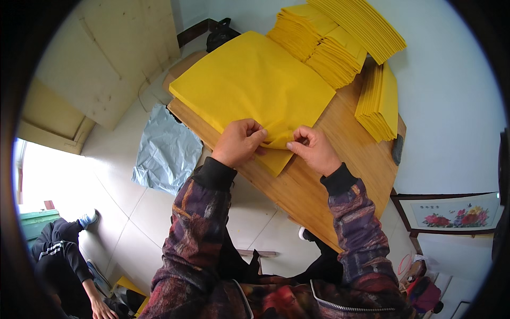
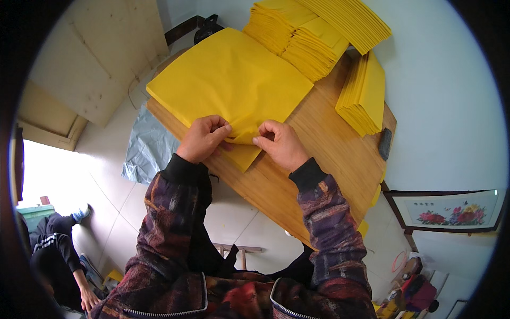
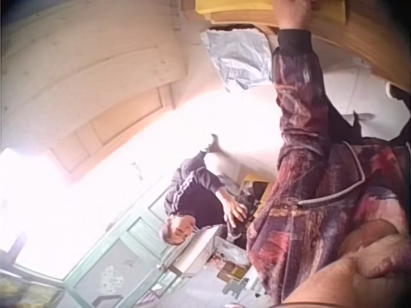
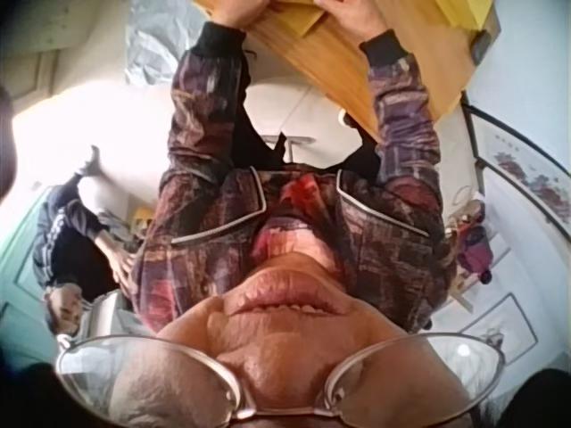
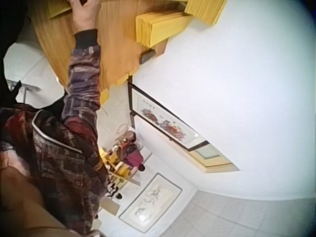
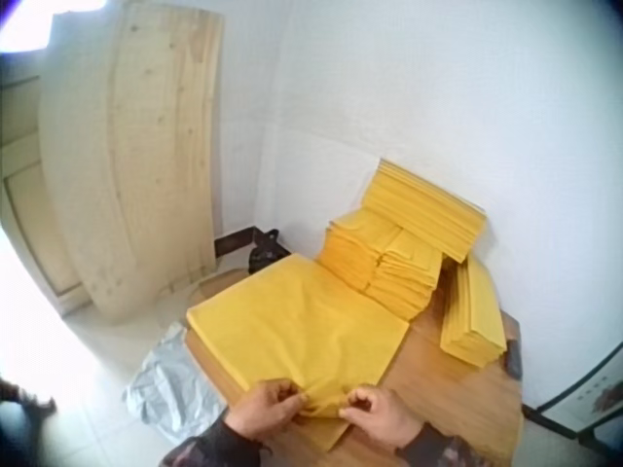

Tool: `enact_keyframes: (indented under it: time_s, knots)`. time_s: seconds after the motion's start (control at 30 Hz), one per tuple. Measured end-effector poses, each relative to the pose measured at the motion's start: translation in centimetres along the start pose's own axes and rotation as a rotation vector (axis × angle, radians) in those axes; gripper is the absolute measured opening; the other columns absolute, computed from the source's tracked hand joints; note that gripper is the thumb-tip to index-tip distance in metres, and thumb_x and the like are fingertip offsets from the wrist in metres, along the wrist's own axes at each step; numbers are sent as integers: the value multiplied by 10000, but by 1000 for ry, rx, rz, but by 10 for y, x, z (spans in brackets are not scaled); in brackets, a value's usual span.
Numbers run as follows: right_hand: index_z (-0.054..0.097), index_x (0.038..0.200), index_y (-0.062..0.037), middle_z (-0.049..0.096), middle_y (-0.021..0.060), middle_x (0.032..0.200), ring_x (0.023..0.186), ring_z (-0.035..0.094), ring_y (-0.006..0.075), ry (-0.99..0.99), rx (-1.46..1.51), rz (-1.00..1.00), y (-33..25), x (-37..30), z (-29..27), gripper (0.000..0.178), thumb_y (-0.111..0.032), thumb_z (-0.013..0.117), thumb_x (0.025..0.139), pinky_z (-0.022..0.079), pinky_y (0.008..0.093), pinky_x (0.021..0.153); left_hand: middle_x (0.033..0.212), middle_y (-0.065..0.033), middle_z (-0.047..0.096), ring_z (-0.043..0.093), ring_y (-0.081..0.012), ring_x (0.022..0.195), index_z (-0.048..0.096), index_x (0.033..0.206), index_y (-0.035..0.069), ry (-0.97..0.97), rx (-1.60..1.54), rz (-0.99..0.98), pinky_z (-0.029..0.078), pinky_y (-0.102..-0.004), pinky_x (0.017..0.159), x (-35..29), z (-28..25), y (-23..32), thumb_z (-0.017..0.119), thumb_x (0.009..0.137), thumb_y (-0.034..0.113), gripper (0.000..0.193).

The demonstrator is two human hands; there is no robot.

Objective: The person folds yellow paper sheets by hand on a wooden table, repeatedly folding each sheet in half and stacking the finished pieces. The process is continuous and repetitive throughout the clip.

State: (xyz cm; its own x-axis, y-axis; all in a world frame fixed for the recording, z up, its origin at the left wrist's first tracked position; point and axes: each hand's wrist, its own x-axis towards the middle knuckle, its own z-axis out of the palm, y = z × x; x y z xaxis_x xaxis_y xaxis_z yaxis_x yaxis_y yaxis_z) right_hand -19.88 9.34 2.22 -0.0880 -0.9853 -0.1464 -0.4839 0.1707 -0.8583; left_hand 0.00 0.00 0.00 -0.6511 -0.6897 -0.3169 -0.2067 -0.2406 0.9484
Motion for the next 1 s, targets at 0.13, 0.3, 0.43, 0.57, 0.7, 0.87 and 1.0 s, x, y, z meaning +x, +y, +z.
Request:
enact_keyframes:
  time_s: [0.13,0.3,0.43,0.57,0.7,0.87,1.0]
  knots:
    - [572,820,8,565,7,735,699,501,78,-9,99,24,0,9,3,108,-60,655,833,442,240,639,807,-63,657,676,-133,694,597,978,-14,-22,0,32,490,-242,522,0,-8,0,620,886,192,227]
    - [548,889,-32,517,-33,817,714,469,50,28,98,-35,3,7,6,130,-32,666,833,418,199,623,810,-25,650,678,-111,702,607,960,3,-15,-12,22,476,-218,501,-1,-4,-2,612,903,187,192]
    - [550,969,-17,557,52,955,733,525,132,263,-40,-169,3,-6,16,216,-21,681,798,464,252,666,805,-18,651,675,-111,674,608,942,9,43,6,2,471,-218,493,-1,2,-1,602,905,180,176]
    - [576,947,-16,551,110,1051,787,571,202,342,-173,-311,3,-12,18,187,-32,681,792,498,295,714,802,-19,651,672,-113,647,608,930,15,71,6,-8,467,-217,486,-1,5,2,591,908,180,168]
    - [580,875,-18,518,73,1054,843,531,140,224,-71,-318,8,-9,17,128,13,672,792,458,248,741,802,-23,650,673,-112,645,606,927,12,70,28,-2,464,-215,481,-1,5,4,581,911,180,171]
    - [563,786,-4,515,101,1051,944,550,185,49,94,-123,9,-1,4,119,5,681,778,460,271,803,802,-33,648,678,-117,654,603,928,2,61,-1,-4,462,-210,477,-2,6,5,568,914,178,180]
    - [538,754,-17,509,91,1040,945,532,163,-16,115,-94,6,10,-2,154,20,686,770,446,263,822,811,-40,650,681,-123,672,606,951,1,36,8,10,470,-212,489,0,3,4,573,910,173,181]
